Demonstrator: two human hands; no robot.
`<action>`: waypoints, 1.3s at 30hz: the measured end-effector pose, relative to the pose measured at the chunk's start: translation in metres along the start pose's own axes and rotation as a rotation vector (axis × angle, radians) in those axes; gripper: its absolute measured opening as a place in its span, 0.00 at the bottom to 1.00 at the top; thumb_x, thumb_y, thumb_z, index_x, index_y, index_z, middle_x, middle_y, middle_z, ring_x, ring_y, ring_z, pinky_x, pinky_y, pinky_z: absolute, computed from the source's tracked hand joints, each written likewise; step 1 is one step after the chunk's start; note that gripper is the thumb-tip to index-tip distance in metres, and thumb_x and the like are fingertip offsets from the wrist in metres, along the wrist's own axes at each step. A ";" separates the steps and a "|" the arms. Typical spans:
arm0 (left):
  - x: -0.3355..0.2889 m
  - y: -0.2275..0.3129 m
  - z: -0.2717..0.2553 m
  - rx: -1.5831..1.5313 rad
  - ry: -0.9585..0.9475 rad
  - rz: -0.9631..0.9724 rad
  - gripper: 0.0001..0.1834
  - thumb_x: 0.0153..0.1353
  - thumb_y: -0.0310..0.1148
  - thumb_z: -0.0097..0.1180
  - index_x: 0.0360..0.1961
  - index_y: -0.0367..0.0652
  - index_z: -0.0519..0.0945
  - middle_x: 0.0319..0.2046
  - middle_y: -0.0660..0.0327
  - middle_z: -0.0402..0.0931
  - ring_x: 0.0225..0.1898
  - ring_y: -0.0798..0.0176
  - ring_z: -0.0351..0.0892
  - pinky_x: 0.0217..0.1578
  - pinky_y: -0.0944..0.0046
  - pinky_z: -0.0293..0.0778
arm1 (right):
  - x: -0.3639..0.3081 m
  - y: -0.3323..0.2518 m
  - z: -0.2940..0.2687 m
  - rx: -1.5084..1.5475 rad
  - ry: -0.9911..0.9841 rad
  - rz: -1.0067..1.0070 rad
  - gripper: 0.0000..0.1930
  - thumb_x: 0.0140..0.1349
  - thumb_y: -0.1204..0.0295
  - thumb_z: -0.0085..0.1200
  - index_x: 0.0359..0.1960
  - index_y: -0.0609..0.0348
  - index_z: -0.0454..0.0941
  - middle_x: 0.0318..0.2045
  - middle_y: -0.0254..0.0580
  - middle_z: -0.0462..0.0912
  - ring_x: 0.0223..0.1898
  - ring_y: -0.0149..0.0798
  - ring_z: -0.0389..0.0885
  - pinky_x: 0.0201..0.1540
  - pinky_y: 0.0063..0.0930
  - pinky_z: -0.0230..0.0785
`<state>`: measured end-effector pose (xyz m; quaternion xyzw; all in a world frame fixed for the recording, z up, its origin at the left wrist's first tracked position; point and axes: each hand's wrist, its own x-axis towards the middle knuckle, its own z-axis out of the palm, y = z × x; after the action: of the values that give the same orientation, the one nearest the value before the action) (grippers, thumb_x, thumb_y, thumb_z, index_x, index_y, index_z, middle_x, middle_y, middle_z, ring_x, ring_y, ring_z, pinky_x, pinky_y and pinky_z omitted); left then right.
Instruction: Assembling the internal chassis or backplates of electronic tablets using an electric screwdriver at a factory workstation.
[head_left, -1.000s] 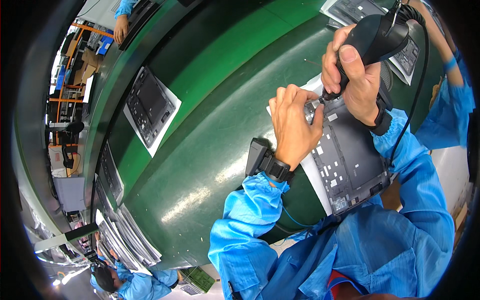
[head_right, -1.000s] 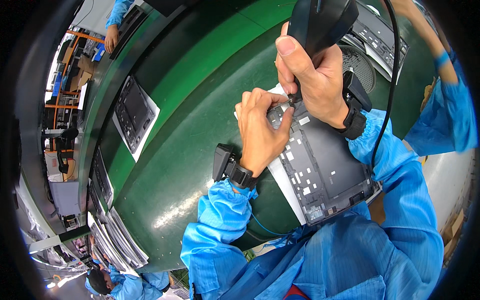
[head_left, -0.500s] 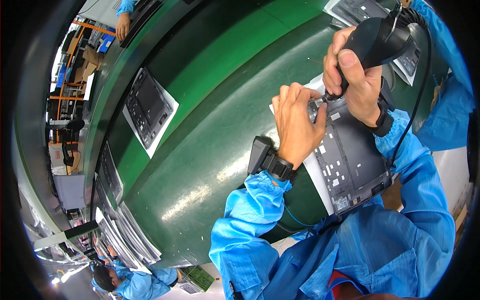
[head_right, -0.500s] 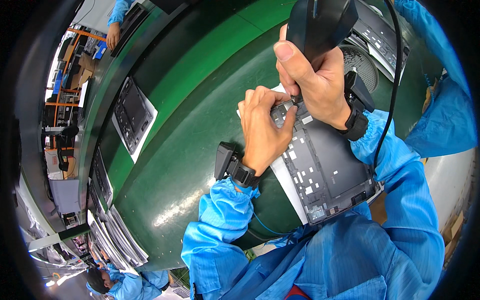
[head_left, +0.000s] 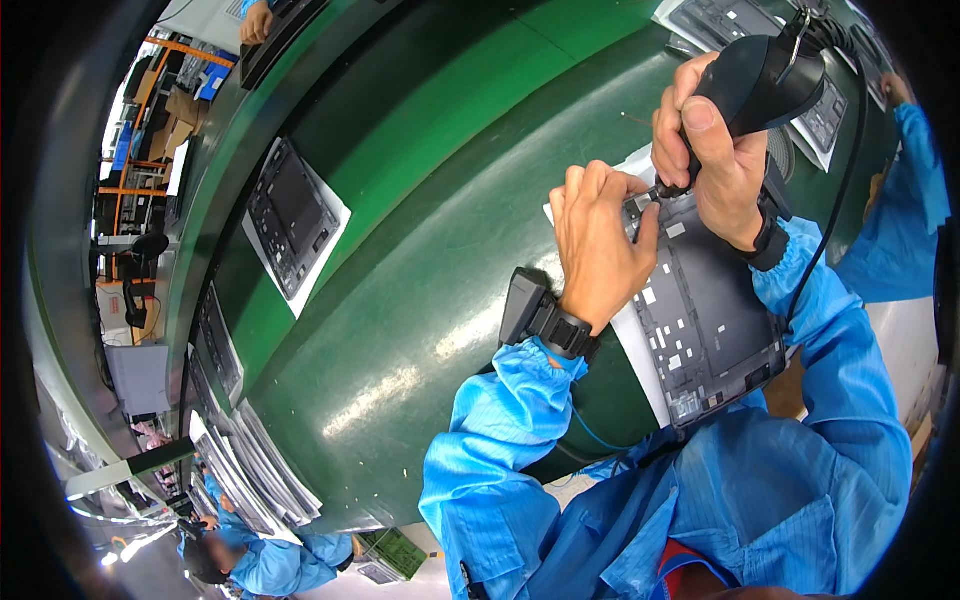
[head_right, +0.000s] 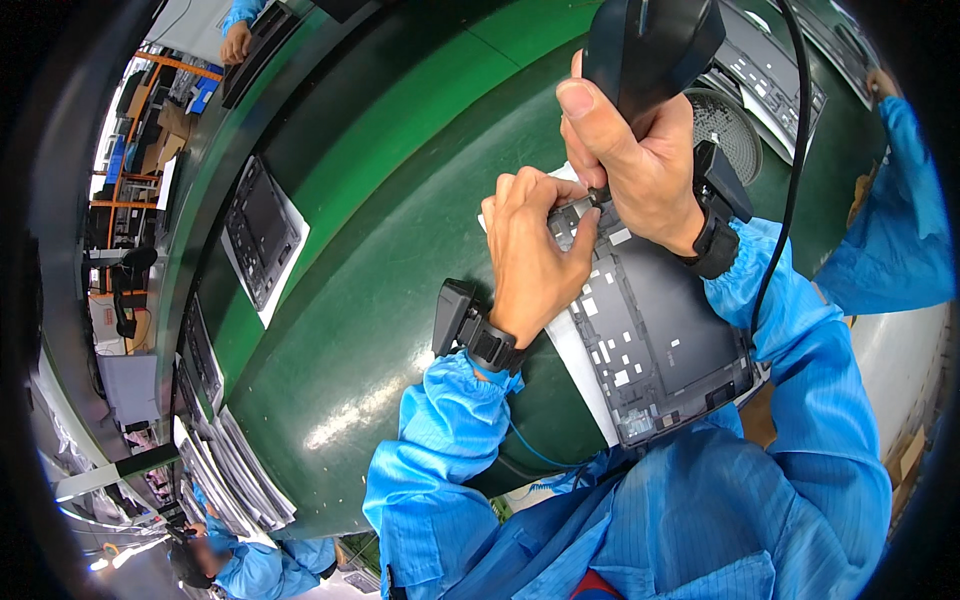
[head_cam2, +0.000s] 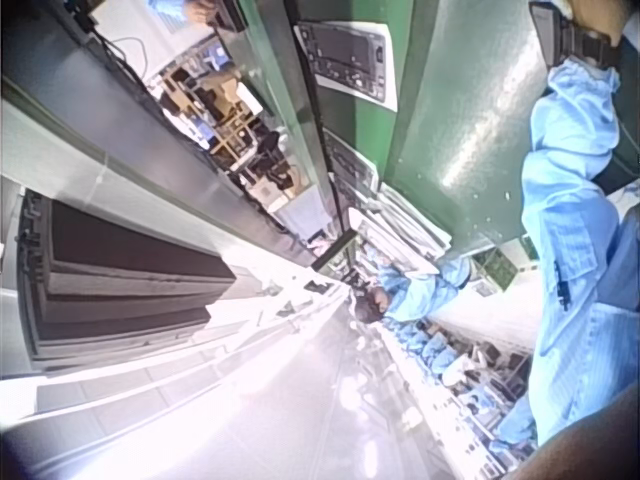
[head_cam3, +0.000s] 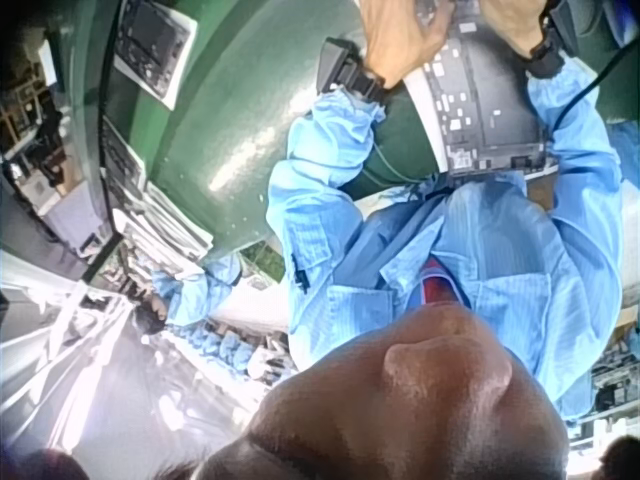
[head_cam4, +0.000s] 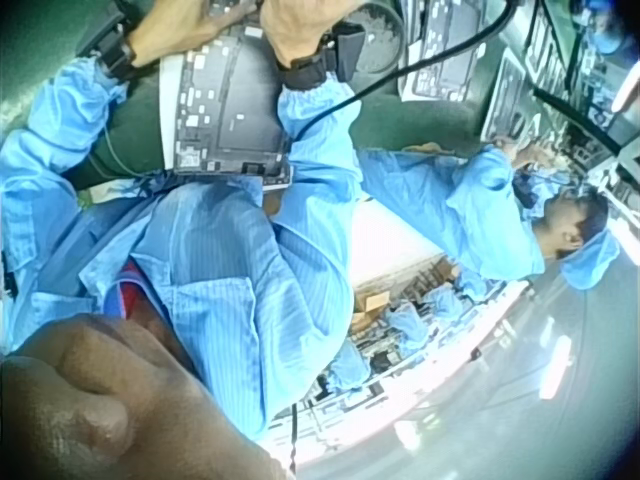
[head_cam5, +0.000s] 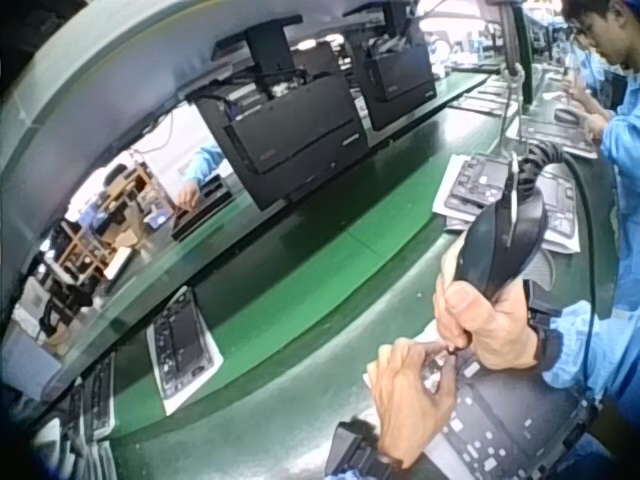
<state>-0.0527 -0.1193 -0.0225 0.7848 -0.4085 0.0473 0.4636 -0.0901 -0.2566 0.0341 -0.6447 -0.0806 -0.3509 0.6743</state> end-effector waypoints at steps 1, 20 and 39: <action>0.000 0.000 0.000 0.000 0.001 0.000 0.12 0.50 0.26 0.70 0.37 0.42 0.82 0.34 0.60 0.75 0.42 0.54 0.72 0.45 0.55 0.61 | 0.000 0.000 0.000 0.001 0.000 0.000 0.15 0.75 0.60 0.52 0.45 0.60 0.66 0.18 0.34 0.68 0.15 0.24 0.63 0.17 0.20 0.60; -0.004 0.004 -0.008 0.087 -0.033 0.024 0.12 0.51 0.27 0.71 0.37 0.43 0.84 0.34 0.60 0.77 0.41 0.56 0.74 0.45 0.56 0.62 | 0.008 -0.036 -0.045 -0.131 0.275 -0.059 0.17 0.75 0.58 0.52 0.44 0.62 0.68 0.18 0.36 0.72 0.15 0.27 0.67 0.20 0.22 0.64; 0.003 0.012 -0.003 0.101 -0.091 -0.012 0.11 0.53 0.27 0.70 0.38 0.44 0.83 0.35 0.61 0.76 0.42 0.58 0.72 0.46 0.57 0.62 | -0.005 -0.038 -0.117 -0.207 0.317 -0.071 0.14 0.77 0.61 0.49 0.41 0.61 0.69 0.18 0.35 0.69 0.14 0.26 0.65 0.17 0.21 0.61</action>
<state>-0.0578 -0.1214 -0.0114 0.8109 -0.4216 0.0293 0.4046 -0.1560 -0.3604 0.0444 -0.6442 0.0405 -0.4780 0.5957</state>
